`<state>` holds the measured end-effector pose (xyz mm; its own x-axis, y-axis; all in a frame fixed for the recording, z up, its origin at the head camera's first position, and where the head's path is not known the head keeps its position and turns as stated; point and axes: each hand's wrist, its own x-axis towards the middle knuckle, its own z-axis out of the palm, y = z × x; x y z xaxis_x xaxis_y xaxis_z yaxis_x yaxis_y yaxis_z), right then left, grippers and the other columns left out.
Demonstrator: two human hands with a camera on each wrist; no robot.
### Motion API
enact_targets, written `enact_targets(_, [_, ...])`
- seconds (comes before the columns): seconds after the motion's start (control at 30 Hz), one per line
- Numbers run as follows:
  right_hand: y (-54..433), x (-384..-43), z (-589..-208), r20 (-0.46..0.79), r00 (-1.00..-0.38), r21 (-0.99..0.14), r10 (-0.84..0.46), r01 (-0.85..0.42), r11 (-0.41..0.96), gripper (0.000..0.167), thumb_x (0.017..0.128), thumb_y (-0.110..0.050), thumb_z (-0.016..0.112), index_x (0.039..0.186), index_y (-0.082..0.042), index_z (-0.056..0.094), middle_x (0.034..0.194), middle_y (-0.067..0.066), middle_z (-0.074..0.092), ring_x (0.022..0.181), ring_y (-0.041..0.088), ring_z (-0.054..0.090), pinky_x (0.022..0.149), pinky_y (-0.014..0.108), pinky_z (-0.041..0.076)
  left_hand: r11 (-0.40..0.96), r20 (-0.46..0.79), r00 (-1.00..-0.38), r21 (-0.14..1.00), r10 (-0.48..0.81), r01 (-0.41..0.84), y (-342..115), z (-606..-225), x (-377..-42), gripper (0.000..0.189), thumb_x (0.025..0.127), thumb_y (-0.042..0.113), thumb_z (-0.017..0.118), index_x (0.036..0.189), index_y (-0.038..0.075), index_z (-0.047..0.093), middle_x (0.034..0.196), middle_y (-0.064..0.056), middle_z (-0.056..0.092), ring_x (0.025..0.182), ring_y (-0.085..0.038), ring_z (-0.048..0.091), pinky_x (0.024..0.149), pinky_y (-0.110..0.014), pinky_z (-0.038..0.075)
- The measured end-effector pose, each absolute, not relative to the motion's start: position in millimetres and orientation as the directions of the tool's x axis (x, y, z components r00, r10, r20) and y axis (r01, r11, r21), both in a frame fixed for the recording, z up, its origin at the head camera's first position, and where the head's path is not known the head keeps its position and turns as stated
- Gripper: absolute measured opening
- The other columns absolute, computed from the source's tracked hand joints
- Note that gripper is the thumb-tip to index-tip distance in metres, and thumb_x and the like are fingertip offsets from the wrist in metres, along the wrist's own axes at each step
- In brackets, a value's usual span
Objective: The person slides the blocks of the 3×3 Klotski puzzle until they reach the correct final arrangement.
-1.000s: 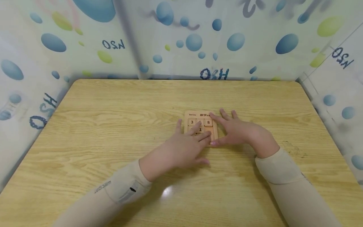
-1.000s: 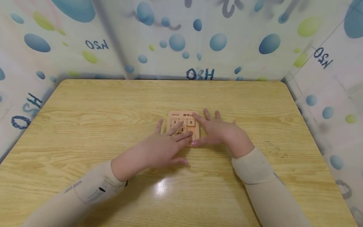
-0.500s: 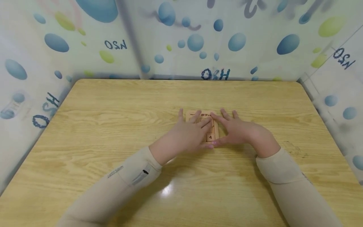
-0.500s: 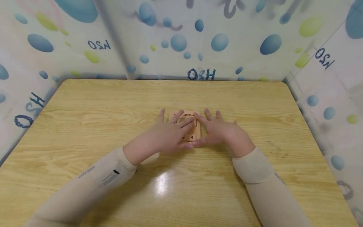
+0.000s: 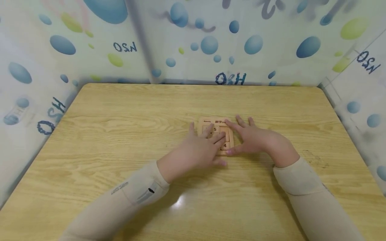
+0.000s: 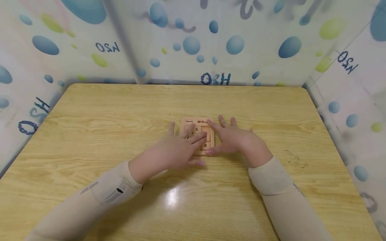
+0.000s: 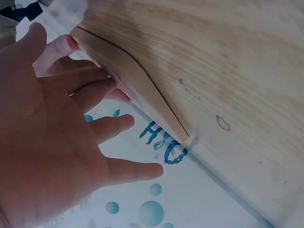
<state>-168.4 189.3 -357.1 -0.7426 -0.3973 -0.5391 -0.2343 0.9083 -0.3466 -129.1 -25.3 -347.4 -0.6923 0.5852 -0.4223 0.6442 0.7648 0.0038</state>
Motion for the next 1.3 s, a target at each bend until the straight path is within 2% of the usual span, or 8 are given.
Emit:
enact_targets(0.17, [189.8, -168.9, -358.5, -0.539, -0.744, -0.347, -0.396, -0.233, 0.908, 0.116, 0.089, -0.072, 0.071, 0.173, -0.032, 0.002, 0.179, 0.021, -0.015, 0.158, 0.065, -0.013, 0.111, 0.093, 0.014, 0.761, -0.438, -0.678, 0.025, 0.591, 0.648, -28.7, -344.3, -126.1, 0.09, 0.1, 0.081, 0.037, 0.172, 0.028, 0.021, 0.181, 0.01, 0.009, 0.169, -0.029, 0.001, 0.124, -0.083, 0.008])
enact_targets(0.3, [189.5, -168.9, -358.8, -0.534, -0.747, -0.346, -0.397, -0.236, 0.908, 0.116, 0.089, -0.072, 0.071, 0.173, -0.032, 0.002, 0.179, 0.021, -0.014, 0.158, 0.064, -0.012, 0.111, 0.092, 0.015, 0.793, -0.43, -0.72, -0.015, 0.544, 0.609, -33.9, -339.8, -134.7, 0.091, 0.101, 0.08, 0.037, 0.172, 0.027, 0.019, 0.181, 0.01, 0.01, 0.17, -0.031, -0.001, 0.125, -0.083, 0.007])
enact_targets(0.47, [188.5, -169.1, -358.7, -0.533, -0.746, -0.342, -0.399, -0.242, 0.908, 0.117, 0.089, -0.073, 0.071, 0.173, -0.032, 0.002, 0.179, 0.021, -0.014, 0.158, 0.064, -0.012, 0.112, 0.091, 0.016, 0.813, -0.426, -0.75, -0.058, 0.505, 0.58, -37.4, -337.8, -142.2, 0.089, 0.101, 0.08, 0.036, 0.17, 0.025, 0.028, 0.18, 0.008, 0.017, 0.169, -0.032, 0.003, 0.124, -0.083, 0.009])
enact_targets(0.6, [188.5, -169.6, -359.0, -0.535, -0.744, -0.342, -0.401, -0.243, 0.908, 0.116, 0.089, -0.073, 0.071, 0.173, -0.033, 0.001, 0.179, 0.02, -0.014, 0.158, 0.063, -0.013, 0.112, 0.091, 0.016, 0.809, -0.425, -0.743, -0.041, 0.517, 0.586, -32.7, -340.3, -144.6, 0.089, 0.1, 0.081, 0.035, 0.17, 0.027, 0.03, 0.18, 0.009, 0.017, 0.17, -0.03, 0.003, 0.124, -0.083, 0.01])
enact_targets(0.9, [191.2, -167.4, -360.1, -0.537, -0.741, -0.35, -0.402, -0.238, 0.906, 0.116, 0.09, -0.07, 0.073, 0.173, -0.033, 0.001, 0.179, 0.02, -0.015, 0.158, 0.064, -0.013, 0.11, 0.093, 0.015, 0.809, -0.484, -0.696, 0.045, 0.531, 0.586, -16.1, -345.0, -150.8, 0.092, 0.1, 0.081, 0.036, 0.172, 0.027, 0.017, 0.181, 0.011, 0.008, 0.169, -0.029, -0.003, 0.124, -0.083, 0.006])
enact_targets(1.03, [191.4, -166.4, -360.3, -0.532, -0.743, -0.355, -0.407, -0.241, 0.903, 0.115, 0.09, -0.072, 0.071, 0.173, -0.034, 0.001, 0.179, 0.021, -0.014, 0.157, 0.065, -0.012, 0.111, 0.092, 0.014, 0.818, -0.473, -0.7, 0.082, 0.535, 0.57, -27.6, -345.9, -150.1, 0.092, 0.101, 0.079, 0.039, 0.173, 0.027, 0.015, 0.181, 0.011, 0.007, 0.169, -0.031, -0.003, 0.123, -0.085, 0.006])
enact_targets(1.17, [191.3, -166.5, -359.9, -0.525, -0.748, -0.348, -0.407, -0.247, 0.904, 0.116, 0.089, -0.074, 0.07, 0.173, -0.035, 0.0, 0.178, 0.021, -0.014, 0.157, 0.065, -0.012, 0.11, 0.092, 0.011, 0.841, -0.481, -0.723, 0.057, 0.496, 0.538, -45.2, -340.3, -147.8, 0.091, 0.101, 0.079, 0.04, 0.173, 0.028, 0.014, 0.181, 0.01, 0.004, 0.169, -0.031, -0.005, 0.122, -0.085, 0.006])
enact_targets(1.3, [190.8, -167.5, -358.4, -0.525, -0.751, -0.338, -0.4, -0.247, 0.908, 0.115, 0.089, -0.073, 0.07, 0.173, -0.035, 0.0, 0.178, 0.022, -0.014, 0.157, 0.065, -0.012, 0.11, 0.092, 0.011, 0.86, -0.484, -0.746, 0.029, 0.458, 0.509, -59.8, -332.8, -146.2, 0.089, 0.101, 0.079, 0.04, 0.172, 0.029, 0.02, 0.181, 0.01, 0.006, 0.169, -0.032, -0.004, 0.122, -0.085, 0.006])
